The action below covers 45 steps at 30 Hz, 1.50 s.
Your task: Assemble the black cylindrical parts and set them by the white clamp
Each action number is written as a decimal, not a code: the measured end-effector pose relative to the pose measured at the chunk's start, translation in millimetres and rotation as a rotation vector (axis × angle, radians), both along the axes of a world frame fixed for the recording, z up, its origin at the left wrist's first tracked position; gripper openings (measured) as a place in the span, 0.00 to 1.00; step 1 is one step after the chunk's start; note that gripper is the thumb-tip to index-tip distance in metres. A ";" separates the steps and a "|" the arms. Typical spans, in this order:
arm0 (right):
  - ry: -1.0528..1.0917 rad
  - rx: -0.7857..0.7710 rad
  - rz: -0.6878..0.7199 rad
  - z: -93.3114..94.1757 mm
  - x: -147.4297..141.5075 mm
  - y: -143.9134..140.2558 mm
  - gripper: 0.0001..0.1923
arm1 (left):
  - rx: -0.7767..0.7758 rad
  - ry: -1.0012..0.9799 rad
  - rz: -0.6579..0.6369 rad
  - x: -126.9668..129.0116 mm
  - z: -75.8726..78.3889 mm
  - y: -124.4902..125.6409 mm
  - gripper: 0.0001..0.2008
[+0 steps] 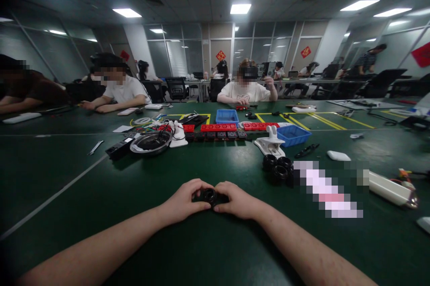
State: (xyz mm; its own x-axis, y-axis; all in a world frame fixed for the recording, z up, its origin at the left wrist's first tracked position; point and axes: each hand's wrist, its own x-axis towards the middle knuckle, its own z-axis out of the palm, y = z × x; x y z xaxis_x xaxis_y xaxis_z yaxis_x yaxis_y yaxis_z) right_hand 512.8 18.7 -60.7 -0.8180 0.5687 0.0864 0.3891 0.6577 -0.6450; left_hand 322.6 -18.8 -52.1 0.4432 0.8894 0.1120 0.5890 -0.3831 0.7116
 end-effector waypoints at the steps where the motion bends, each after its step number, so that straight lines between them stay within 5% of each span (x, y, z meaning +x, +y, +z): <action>1: 0.005 -0.001 0.009 -0.2 0.2 0.4 0.12 | 0.000 -0.003 0.001 0.2 -0.4 0.0 0.14; 15: 0.008 -0.021 -0.047 -1.6 -1.9 0.1 0.10 | 0.019 -0.005 -0.004 0.4 -4.0 0.5 0.14; 23: -0.138 0.178 -0.379 -12.2 -14.1 -10.9 0.18 | 0.052 0.078 0.261 15.5 -8.2 -9.5 0.15; 27: -0.213 0.338 -0.477 -14.7 -20.6 -19.6 0.18 | 0.080 0.065 0.275 15.7 -8.3 -9.7 0.14; 32: -0.098 0.239 -0.295 -9.9 -12.7 -15.7 0.26 | 0.069 0.027 0.133 8.8 -2.8 -7.0 0.13; 36: -0.061 0.114 -0.096 -3.9 -2.2 -6.4 0.17 | 0.045 0.002 0.037 4.4 -1.1 -4.6 0.14; 45: -0.010 0.070 -0.052 -6.2 -2.3 -1.4 0.15 | 0.028 -0.012 0.017 4.6 -0.7 -4.2 0.15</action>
